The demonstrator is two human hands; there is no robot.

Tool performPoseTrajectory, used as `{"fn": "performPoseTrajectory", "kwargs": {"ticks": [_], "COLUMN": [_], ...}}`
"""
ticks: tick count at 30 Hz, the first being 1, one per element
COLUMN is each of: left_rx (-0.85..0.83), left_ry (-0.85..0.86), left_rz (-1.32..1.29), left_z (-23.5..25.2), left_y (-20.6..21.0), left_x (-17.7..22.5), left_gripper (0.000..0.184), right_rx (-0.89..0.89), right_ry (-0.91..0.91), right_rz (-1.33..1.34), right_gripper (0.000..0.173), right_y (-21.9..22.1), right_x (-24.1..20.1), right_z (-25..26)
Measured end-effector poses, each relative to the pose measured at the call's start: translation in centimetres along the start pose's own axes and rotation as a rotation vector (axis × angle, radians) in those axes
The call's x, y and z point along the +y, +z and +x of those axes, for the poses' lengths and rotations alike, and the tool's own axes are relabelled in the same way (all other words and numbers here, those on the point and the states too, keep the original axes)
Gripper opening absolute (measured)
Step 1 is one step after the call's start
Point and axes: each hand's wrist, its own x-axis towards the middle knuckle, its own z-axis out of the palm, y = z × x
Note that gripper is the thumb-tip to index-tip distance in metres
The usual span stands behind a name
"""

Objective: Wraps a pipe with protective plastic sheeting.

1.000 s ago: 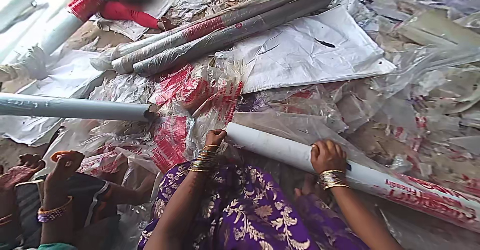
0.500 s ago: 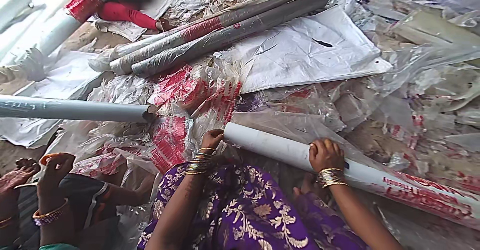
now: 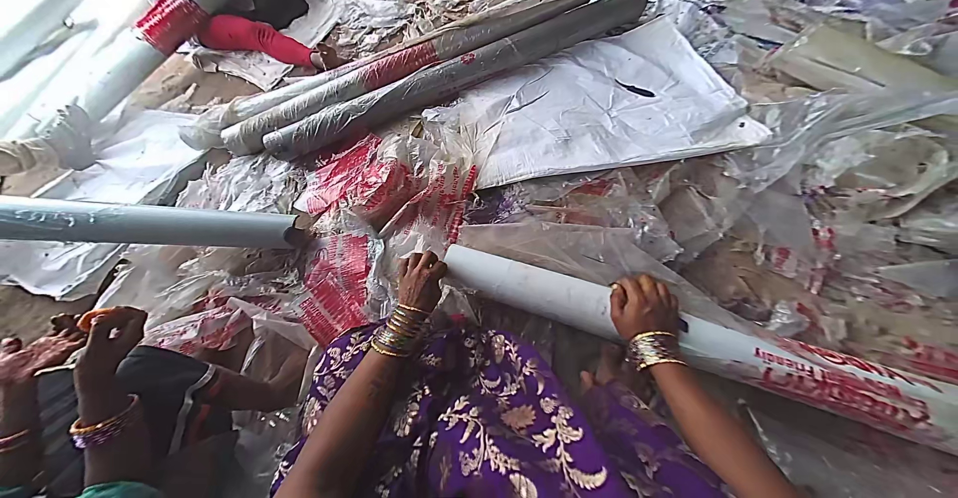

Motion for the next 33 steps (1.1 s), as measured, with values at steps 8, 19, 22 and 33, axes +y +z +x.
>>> {"fn": "performPoseTrajectory", "kwargs": {"ticks": [8, 19, 22, 33], "left_rx": [-0.887, 0.048, 0.153, -0.585], "left_ry": [-0.222, 0.083, 0.115, 0.017], "left_rz": [0.162, -0.093, -0.037, -0.223], "left_z": [-3.1, -2.2, -1.7, 0.1], "left_y": [-2.3, 1.9, 3.2, -1.3], "left_x": [1.9, 1.8, 1.7, 0.6], "left_gripper": [0.037, 0.020, 0.016, 0.021], "right_rx": [0.000, -0.042, -0.073, -0.528], "right_ry": [-0.006, 0.012, 0.020, 0.162], "right_rz": [-0.002, 0.013, 0.011, 0.099], "right_gripper": [0.034, 0.033, 0.031, 0.039], "right_y": [0.0, 0.0, -0.2, -3.3], "right_x": [0.0, 0.2, 0.2, 1.0], "right_z": [0.1, 0.3, 0.8, 3.3]}}
